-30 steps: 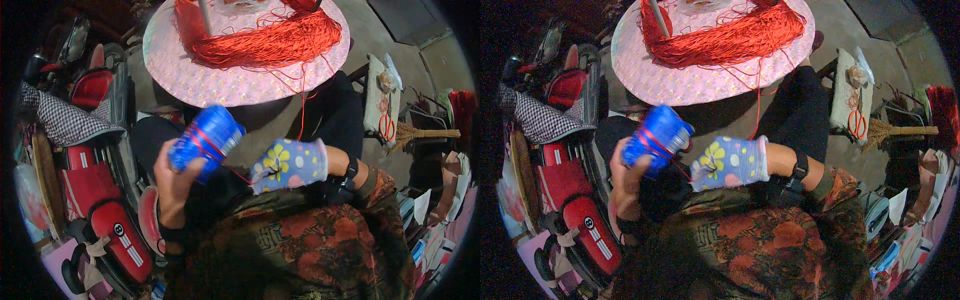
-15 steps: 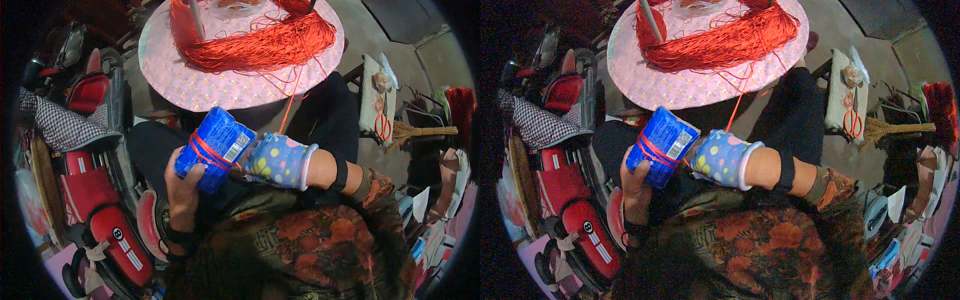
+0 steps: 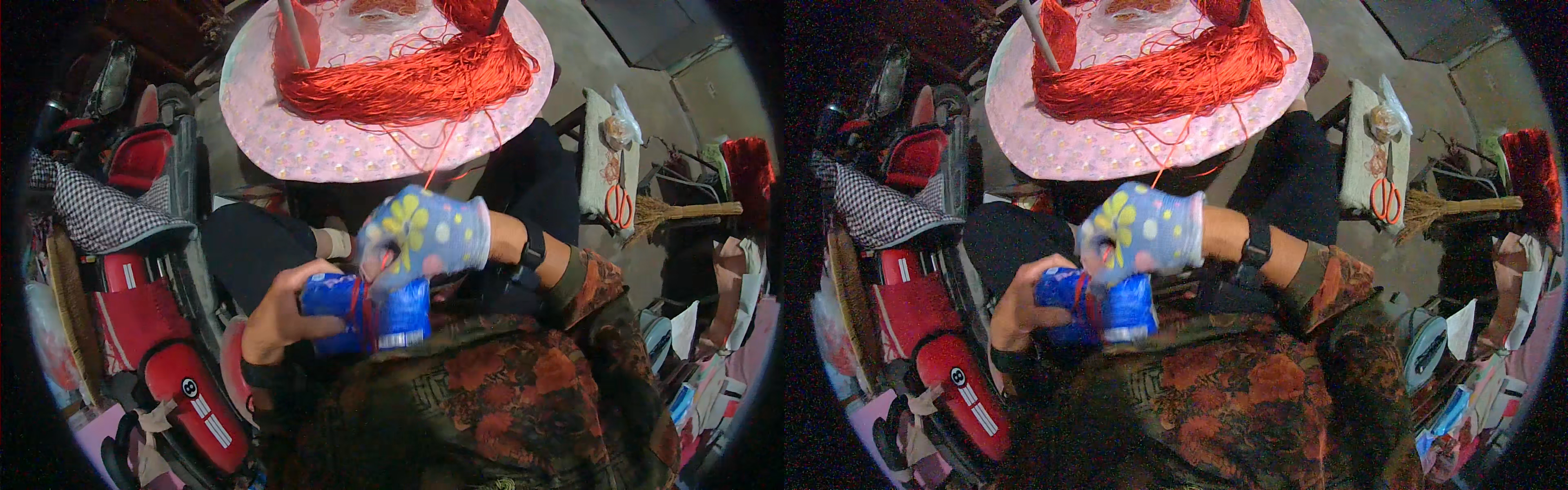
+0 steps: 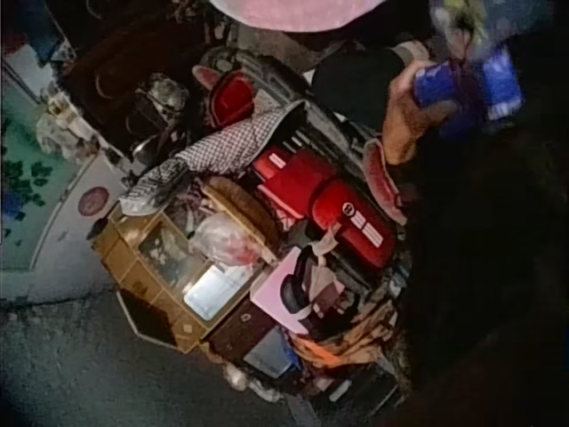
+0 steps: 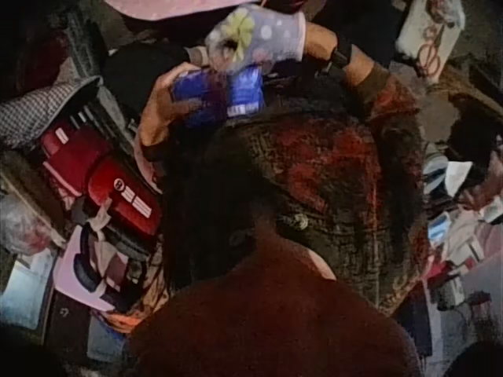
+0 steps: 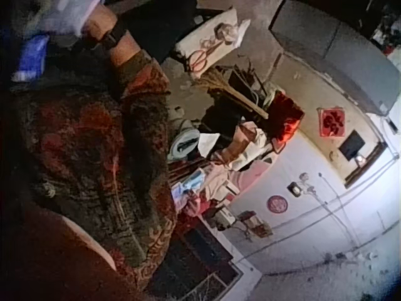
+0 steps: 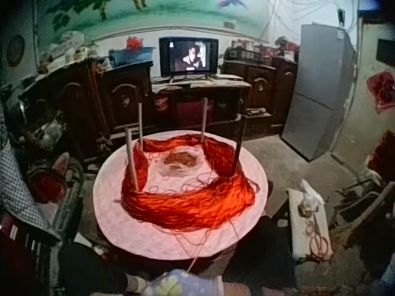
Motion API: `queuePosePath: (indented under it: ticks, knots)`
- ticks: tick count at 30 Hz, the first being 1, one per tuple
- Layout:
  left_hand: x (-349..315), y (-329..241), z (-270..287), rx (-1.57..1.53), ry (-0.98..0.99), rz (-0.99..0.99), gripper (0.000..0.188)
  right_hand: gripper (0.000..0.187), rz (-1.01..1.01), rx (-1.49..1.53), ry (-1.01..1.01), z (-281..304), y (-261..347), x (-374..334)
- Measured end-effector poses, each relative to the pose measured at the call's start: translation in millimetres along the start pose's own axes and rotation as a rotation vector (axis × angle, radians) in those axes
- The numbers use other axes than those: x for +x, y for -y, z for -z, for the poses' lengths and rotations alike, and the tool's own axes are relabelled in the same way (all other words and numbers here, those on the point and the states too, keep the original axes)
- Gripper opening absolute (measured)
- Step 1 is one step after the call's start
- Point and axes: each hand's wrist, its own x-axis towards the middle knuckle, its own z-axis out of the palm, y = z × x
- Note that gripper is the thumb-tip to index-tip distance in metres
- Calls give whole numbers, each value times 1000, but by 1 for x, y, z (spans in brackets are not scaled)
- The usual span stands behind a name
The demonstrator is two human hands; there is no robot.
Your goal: Winding red wire or string around a blue component package.
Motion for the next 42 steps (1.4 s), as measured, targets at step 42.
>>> queuePosePath:
  ticks: [42]
  knots:
    - [1,11,3,286,-489,-112,55,35,-140,-436,131,-5,41,-16]
